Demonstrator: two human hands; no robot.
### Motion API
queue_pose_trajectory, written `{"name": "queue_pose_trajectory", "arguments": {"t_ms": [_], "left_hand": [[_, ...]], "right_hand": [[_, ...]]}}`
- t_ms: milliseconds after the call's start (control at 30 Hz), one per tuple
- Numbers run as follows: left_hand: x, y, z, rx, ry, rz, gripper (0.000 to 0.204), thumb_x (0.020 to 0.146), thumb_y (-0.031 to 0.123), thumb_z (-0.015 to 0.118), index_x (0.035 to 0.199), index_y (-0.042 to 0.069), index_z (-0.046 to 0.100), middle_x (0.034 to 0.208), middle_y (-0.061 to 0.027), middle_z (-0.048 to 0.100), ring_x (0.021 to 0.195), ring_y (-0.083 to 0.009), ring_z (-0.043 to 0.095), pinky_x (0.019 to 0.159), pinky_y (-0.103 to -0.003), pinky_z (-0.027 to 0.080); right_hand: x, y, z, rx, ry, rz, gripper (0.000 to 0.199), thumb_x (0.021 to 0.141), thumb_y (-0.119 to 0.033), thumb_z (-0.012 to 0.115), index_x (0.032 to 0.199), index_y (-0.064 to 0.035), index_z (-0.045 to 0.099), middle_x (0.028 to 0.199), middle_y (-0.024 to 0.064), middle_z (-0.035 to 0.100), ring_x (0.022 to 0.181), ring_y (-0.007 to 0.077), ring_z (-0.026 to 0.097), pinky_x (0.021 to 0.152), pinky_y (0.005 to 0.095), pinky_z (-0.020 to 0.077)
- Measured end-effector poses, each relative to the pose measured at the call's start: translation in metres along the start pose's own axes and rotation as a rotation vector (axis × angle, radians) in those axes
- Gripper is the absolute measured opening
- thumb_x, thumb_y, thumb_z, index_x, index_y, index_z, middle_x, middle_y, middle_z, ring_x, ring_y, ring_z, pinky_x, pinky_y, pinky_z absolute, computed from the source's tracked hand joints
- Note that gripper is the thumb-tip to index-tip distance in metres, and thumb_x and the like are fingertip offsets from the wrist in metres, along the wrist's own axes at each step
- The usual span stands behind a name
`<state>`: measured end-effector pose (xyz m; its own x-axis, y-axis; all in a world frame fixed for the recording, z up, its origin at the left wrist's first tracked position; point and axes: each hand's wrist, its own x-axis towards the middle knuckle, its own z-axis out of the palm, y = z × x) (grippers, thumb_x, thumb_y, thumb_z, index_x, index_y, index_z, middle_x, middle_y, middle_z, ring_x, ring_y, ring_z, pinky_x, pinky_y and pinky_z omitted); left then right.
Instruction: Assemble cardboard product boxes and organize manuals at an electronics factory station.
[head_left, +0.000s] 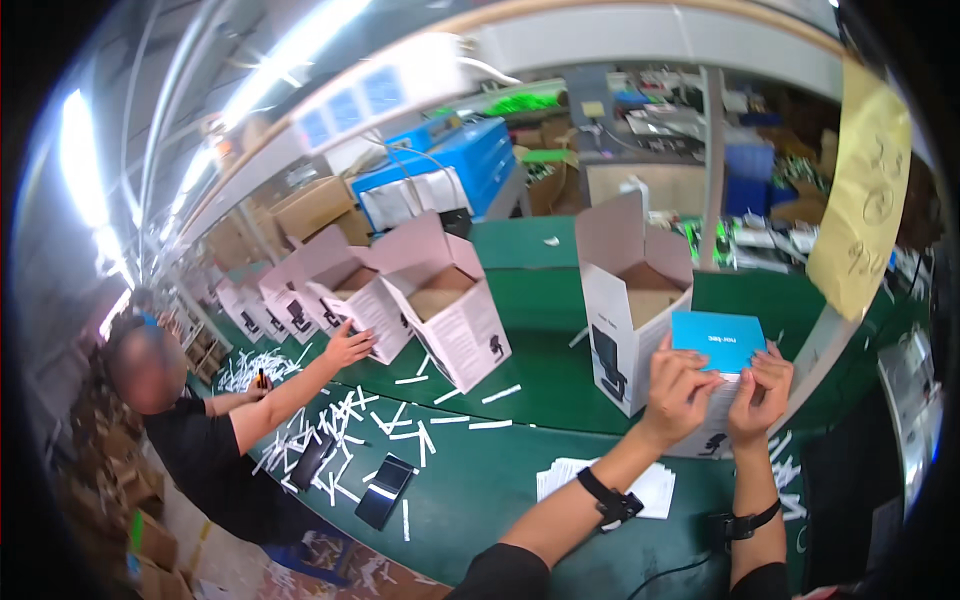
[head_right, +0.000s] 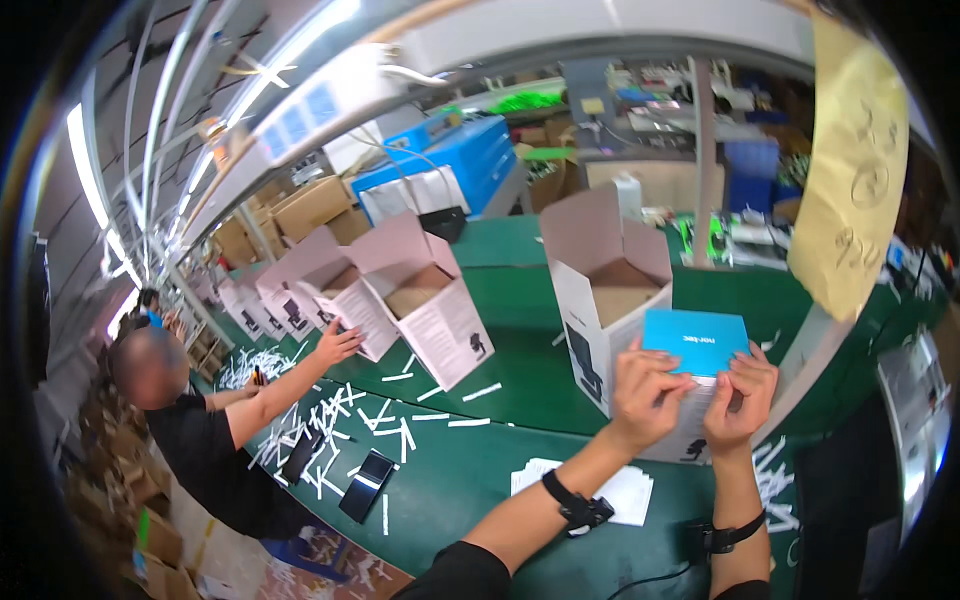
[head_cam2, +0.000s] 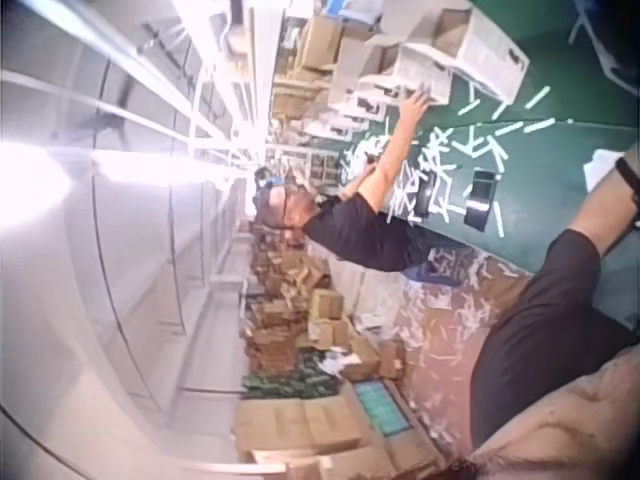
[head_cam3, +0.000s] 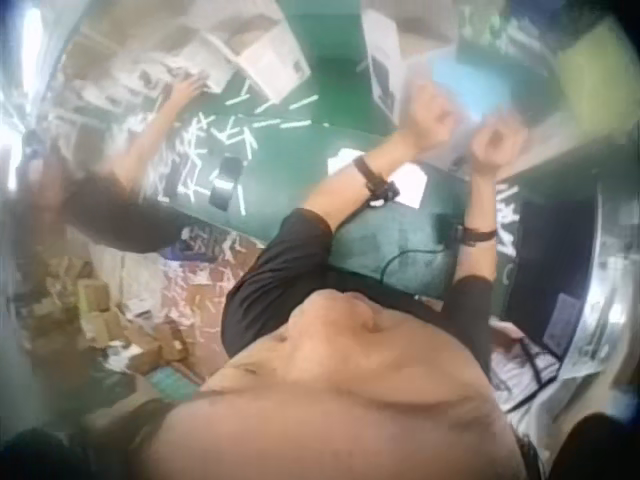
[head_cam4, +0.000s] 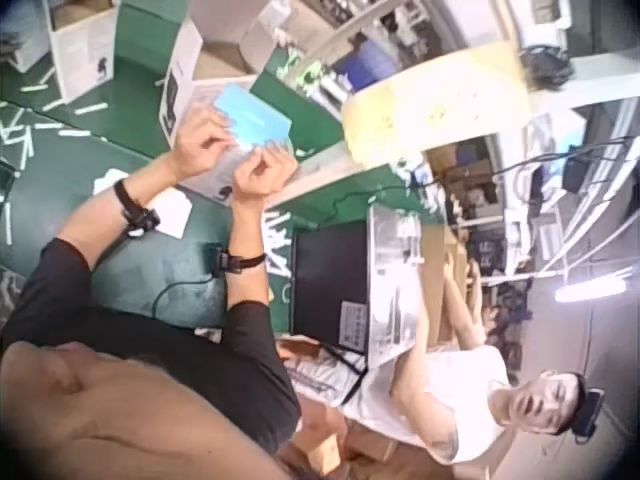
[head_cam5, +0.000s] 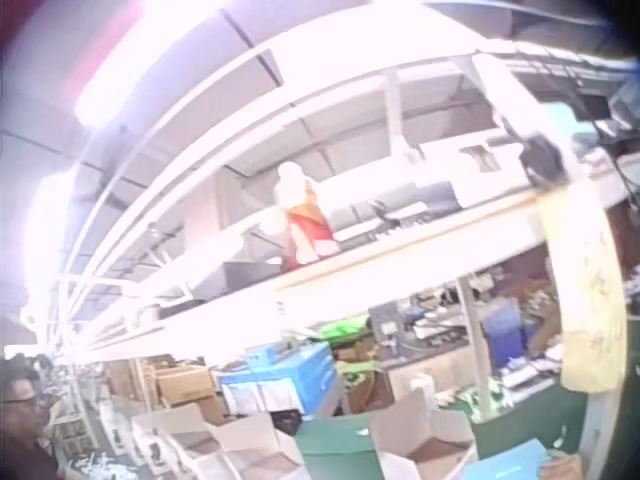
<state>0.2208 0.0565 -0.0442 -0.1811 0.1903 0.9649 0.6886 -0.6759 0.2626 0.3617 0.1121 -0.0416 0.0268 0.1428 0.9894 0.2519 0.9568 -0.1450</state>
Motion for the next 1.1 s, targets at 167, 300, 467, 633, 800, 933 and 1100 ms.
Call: {"name": "queue_pose_trajectory", "arguments": {"t_ms": [167,300,467,633,800,933,1100], "left_hand": [[0.014,-0.023,0.025,0.015,0.014,0.064,0.013,0.075,0.004,0.076,0.084,0.008,0.067,0.097,-0.009,0.064,0.095,-0.0294,0.061,0.111,-0.063,0.037],[-0.001,-0.037,0.051,-0.014,0.007,0.161,0.012,0.079,0.004,0.071,0.088,0.008,0.065,0.096,-0.0098,0.06,0.097,-0.029,0.059,0.113,-0.063,0.034],[0.0,-0.053,0.054,0.07,-0.108,0.171,0.009,0.082,0.007,0.067,0.088,0.007,0.06,0.097,-0.0107,0.058,0.101,-0.0298,0.058,0.113,-0.064,0.032],[0.017,-0.015,-0.017,0.028,-0.444,0.049,0.038,0.082,0.005,0.068,0.119,0.004,0.057,0.113,-0.015,0.055,0.108,-0.034,0.055,0.115,-0.062,0.029],[-0.021,0.053,-0.154,0.366,-0.878,-0.386,0.092,0.075,0.039,0.082,0.146,-0.001,0.039,0.126,-0.0201,0.049,0.119,-0.0388,0.048,0.098,-0.05,0.042],[-0.073,0.051,-0.183,0.554,-1.346,-0.652,0.118,0.06,0.047,0.09,0.15,-0.005,0.034,0.13,-0.0207,0.049,0.122,-0.0384,0.047,0.096,-0.054,0.038],[-0.084,0.04,-0.179,0.367,-1.185,-0.609,0.114,0.049,0.035,0.095,0.144,-0.002,0.045,0.128,-0.019,0.049,0.124,-0.0359,0.043,0.104,-0.05,0.033]], "right_hand": [[0.007,0.009,0.024,-0.275,0.035,-0.04,0.004,0.092,-0.001,0.059,0.089,-0.001,0.056,0.084,0.015,0.056,0.081,0.0342,0.055,0.09,0.0529,0.0476],[0.003,0.045,0.021,-0.402,0.065,-0.065,0.008,0.095,-0.006,0.052,0.09,0.0,0.056,0.085,0.0163,0.056,0.085,0.0362,0.055,0.08,0.048,0.0436],[-0.018,0.061,0.047,-0.569,0.193,-0.036,0.006,0.095,-0.006,0.052,0.093,-0.001,0.056,0.09,0.0161,0.056,0.089,0.0364,0.054,0.086,0.0483,0.0435],[-0.006,0.051,0.043,-0.586,0.191,0.051,0.007,0.095,-0.007,0.056,0.097,-0.0012,0.058,0.094,0.0163,0.057,0.091,0.0377,0.056,0.092,0.0525,0.0435],[0.035,-0.018,0.065,-0.662,-0.019,0.169,0.026,0.091,-0.014,0.064,0.116,-0.0045,0.064,0.126,0.0175,0.056,0.122,0.0373,0.05,0.113,0.0593,0.028],[0.042,-0.044,0.106,-0.837,-0.677,0.243,0.04,0.086,-0.009,0.058,0.125,-0.0078,0.065,0.141,0.0105,0.052,0.141,0.0329,0.038,0.116,0.0705,0.0072],[0.031,-0.024,0.07,-0.597,-0.773,0.173,0.053,0.079,0.008,0.049,0.132,0.0059,0.054,0.14,0.0164,0.054,0.143,0.0325,0.039,0.12,0.0652,0.0005]]}}
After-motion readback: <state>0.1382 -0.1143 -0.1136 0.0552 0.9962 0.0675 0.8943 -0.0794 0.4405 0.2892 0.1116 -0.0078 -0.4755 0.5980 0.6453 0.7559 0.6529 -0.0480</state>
